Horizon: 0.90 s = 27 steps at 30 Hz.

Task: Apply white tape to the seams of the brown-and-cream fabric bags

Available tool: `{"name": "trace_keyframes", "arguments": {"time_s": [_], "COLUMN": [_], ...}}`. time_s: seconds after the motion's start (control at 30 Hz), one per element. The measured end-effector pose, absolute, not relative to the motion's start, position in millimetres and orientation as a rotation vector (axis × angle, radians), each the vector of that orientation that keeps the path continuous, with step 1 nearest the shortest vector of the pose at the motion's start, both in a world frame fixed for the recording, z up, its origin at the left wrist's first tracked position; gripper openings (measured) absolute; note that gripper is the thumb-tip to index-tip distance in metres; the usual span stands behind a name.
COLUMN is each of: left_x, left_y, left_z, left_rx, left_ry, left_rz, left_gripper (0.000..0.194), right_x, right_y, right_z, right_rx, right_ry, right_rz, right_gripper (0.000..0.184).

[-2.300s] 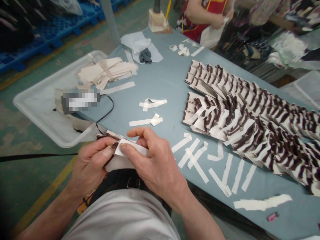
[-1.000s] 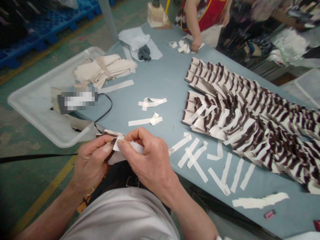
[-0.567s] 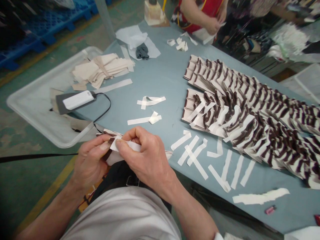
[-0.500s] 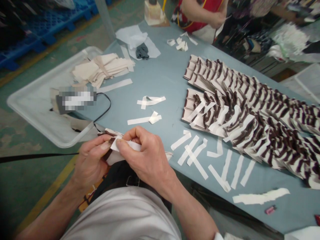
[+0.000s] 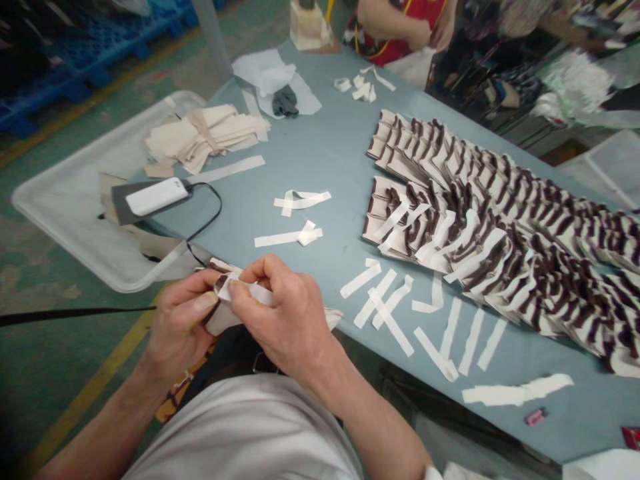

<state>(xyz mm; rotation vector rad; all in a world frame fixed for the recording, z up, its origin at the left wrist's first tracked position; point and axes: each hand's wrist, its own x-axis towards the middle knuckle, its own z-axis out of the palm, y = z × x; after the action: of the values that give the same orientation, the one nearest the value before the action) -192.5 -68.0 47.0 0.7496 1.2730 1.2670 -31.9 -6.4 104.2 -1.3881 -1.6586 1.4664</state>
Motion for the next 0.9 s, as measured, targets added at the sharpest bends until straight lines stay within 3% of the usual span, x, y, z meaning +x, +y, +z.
{"name": "trace_keyframes", "arguments": {"time_s": [0.23,0.9], "left_x": [-190,-177], "left_y": [-73,-62], "left_z": [38,64], "left_rx": [0.8,1.554], "left_ry": [1.281,1.823], "left_rz": [1.314,1.196], "left_gripper": [0.012,0.014], "right_x": [-37,-48], "right_y": [-11,-13], "right_z": [102,62], "right_rx": [-1.398,-1.407], "right_ry": [-1.695,-1.311], "right_rz": [1.377,1.708], "right_gripper": [0.017,0.031]}}
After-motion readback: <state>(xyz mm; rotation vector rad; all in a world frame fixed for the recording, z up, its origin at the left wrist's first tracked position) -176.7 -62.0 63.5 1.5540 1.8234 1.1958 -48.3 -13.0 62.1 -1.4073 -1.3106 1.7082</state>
